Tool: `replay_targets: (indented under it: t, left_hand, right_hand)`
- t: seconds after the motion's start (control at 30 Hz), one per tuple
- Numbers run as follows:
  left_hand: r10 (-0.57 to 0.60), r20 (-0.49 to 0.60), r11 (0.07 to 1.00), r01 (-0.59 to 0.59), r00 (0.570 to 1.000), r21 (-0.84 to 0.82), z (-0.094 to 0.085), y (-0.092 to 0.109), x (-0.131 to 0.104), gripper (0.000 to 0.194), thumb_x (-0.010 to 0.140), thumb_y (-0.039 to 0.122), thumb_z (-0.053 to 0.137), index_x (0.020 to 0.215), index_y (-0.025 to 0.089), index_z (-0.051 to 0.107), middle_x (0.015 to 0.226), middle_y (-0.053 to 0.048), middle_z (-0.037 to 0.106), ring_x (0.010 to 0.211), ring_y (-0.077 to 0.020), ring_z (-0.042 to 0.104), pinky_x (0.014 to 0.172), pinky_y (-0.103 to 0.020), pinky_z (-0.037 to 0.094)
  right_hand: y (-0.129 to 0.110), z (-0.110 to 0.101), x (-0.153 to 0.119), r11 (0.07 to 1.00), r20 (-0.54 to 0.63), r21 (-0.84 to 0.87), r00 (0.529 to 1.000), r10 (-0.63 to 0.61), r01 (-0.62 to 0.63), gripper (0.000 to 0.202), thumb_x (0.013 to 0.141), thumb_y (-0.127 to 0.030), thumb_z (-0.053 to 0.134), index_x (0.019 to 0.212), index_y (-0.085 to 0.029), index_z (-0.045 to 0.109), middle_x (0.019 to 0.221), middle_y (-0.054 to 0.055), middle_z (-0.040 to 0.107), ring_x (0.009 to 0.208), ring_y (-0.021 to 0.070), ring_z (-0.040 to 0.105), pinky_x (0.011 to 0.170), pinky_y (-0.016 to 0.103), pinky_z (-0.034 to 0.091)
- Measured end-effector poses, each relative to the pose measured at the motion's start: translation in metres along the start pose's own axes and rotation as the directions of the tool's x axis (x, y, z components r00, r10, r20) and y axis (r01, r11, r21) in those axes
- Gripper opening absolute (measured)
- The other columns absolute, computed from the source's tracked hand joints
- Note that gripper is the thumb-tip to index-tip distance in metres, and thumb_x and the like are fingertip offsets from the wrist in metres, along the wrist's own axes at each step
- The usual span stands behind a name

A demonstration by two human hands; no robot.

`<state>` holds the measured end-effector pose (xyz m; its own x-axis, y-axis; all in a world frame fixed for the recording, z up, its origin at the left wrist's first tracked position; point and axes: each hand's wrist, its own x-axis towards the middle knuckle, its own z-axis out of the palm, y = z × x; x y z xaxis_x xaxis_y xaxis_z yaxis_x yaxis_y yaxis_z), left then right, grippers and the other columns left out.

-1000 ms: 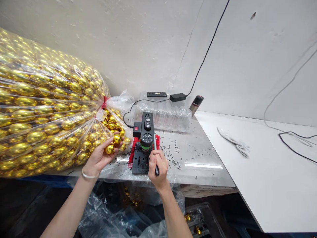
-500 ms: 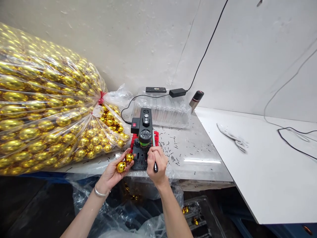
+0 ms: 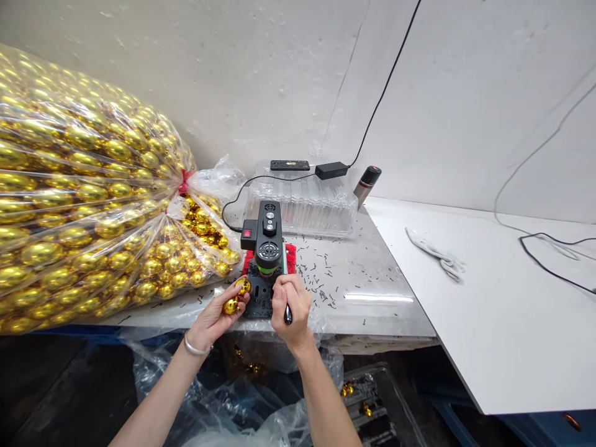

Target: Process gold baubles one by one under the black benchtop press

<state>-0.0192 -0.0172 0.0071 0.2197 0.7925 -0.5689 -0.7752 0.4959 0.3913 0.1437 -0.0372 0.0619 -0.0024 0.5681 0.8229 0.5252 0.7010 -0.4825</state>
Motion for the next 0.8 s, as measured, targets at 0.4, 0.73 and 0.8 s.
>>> replay_targets:
  t: [0.4, 0.73, 0.8]
  left_hand:
    - [0.146, 0.062, 0.950, -0.157, 0.987, 0.269, -0.003, 0.005, -0.004, 0.038, 0.078, 0.020, 0.068, 0.115, 0.015, 0.062, 0.092, -0.009, 0.071, 0.073, -0.0158, 0.068, 0.053, -0.018, 0.050]
    - [0.475, 0.352, 0.097, -0.446, 0.806, 0.890, -0.003, -0.011, 0.022, 0.040, 0.071, 0.033, 0.068, 0.107, 0.015, 0.069, 0.097, -0.008, 0.073, 0.084, -0.0210, 0.065, 0.080, -0.034, 0.050]
    - [0.440, 0.443, -0.133, -0.431, 0.781, 0.892, 0.000, -0.010, 0.021, 0.037, 0.076, 0.031, 0.064, 0.110, 0.017, 0.068, 0.103, -0.009, 0.072, 0.091, -0.0229, 0.065, 0.085, -0.035, 0.049]
  right_hand:
    - [-0.001, -0.002, 0.001, 1.000, 0.004, 0.010, 1.000, -0.004, 0.004, 0.026, 0.087, -0.004, 0.038, 0.067, -0.020, 0.042, 0.067, 0.001, 0.049, 0.067, 0.0122, 0.050, 0.059, 0.026, 0.039]
    - [-0.012, -0.003, 0.034, 0.987, -0.038, 0.087, 0.990, 0.135, -0.132, 0.031, 0.092, -0.013, 0.038, 0.062, -0.020, 0.039, 0.061, -0.002, 0.043, 0.062, 0.0113, 0.045, 0.061, 0.028, 0.039]
    - [-0.013, -0.003, 0.037, 0.986, -0.032, 0.083, 0.989, 0.145, -0.142, 0.032, 0.092, -0.014, 0.038, 0.061, -0.020, 0.039, 0.061, -0.002, 0.043, 0.062, 0.0114, 0.045, 0.061, 0.028, 0.039]
